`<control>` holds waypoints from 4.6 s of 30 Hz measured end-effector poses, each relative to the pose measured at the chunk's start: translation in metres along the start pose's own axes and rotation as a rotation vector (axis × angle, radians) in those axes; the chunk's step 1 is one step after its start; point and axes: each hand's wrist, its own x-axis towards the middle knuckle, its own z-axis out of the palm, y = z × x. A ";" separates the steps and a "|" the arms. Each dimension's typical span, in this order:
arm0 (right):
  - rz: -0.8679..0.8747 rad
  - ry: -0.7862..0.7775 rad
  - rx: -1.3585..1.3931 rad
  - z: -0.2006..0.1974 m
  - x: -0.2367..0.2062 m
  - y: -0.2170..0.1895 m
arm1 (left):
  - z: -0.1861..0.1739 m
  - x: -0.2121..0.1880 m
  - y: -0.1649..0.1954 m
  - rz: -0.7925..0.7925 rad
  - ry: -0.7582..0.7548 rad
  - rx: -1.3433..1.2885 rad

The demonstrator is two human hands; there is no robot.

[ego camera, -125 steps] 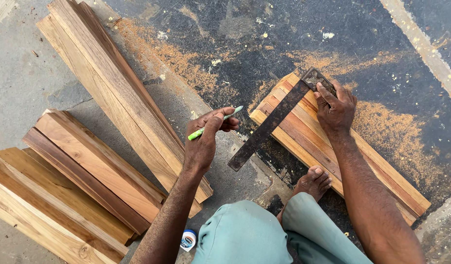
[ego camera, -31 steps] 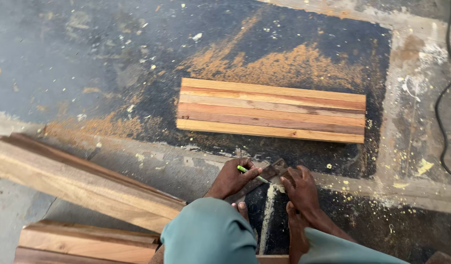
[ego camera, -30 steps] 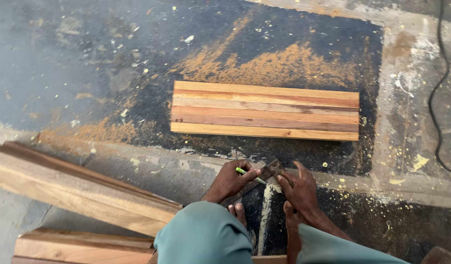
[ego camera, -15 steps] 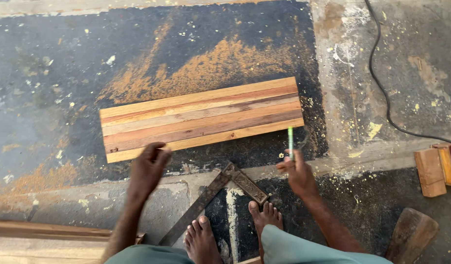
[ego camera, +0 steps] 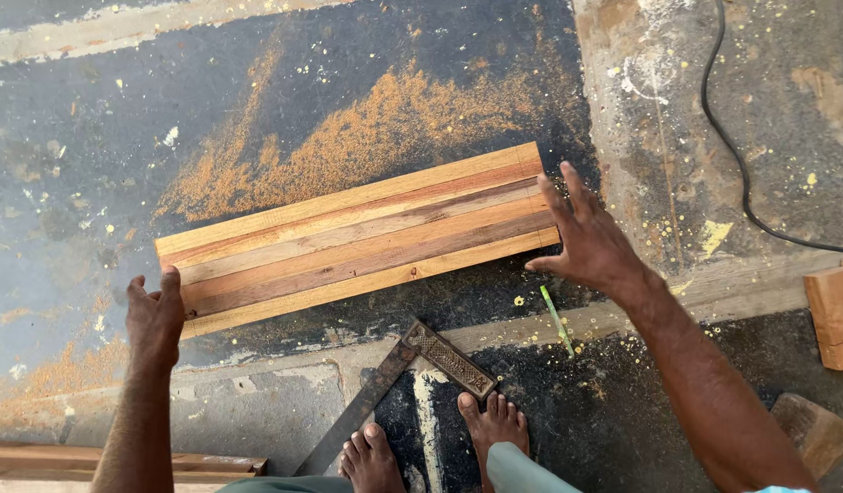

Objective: The person marks wooden boards with a pencil on the workshop floor. They pick up individual boards, align them against a stacked reference board, position an L-shaped try square across the wood, and draw pencil lines across each board, repeating the process for multiple boards and setting marked boards aside.

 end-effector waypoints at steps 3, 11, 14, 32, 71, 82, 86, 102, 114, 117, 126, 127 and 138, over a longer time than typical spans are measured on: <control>0.251 -0.036 0.415 -0.006 0.022 -0.005 | 0.004 -0.001 -0.018 0.023 -0.007 -0.080; 0.531 0.148 1.034 0.065 0.001 -0.006 | 0.002 -0.017 -0.053 -0.045 -0.056 -0.254; 0.576 0.180 0.929 0.080 -0.007 -0.019 | 0.005 -0.029 -0.069 0.081 -0.050 -0.314; 0.247 0.018 0.080 0.072 -0.034 -0.110 | -0.063 -0.012 -0.119 0.382 0.406 0.501; -0.407 0.721 -0.066 0.058 0.011 -0.107 | 0.002 -0.039 0.024 1.230 0.319 0.992; -0.096 0.003 0.089 0.190 -0.096 -0.175 | 0.063 -0.190 -0.059 1.040 -0.585 0.204; -0.024 0.006 0.278 0.161 -0.094 -0.176 | 0.082 -0.238 -0.106 0.512 -1.405 0.064; -0.255 -0.372 1.731 0.042 -0.137 -0.182 | 0.084 -0.299 -0.033 0.692 -1.111 -0.402; -0.098 -0.067 0.249 0.176 -0.155 -0.081 | -0.007 -0.269 0.165 0.843 -0.388 0.149; 0.168 -0.116 0.600 0.142 -0.160 -0.056 | 0.032 -0.271 0.210 0.923 -0.477 0.496; 0.067 0.403 1.290 0.026 -0.147 0.002 | 0.184 -0.236 0.156 1.483 -0.307 0.898; 0.052 0.420 1.168 0.017 -0.136 0.004 | 0.198 -0.235 0.143 1.440 -0.321 0.832; -0.054 0.127 0.745 -0.094 -0.001 -0.007 | 0.219 -0.232 0.207 1.451 -0.177 0.842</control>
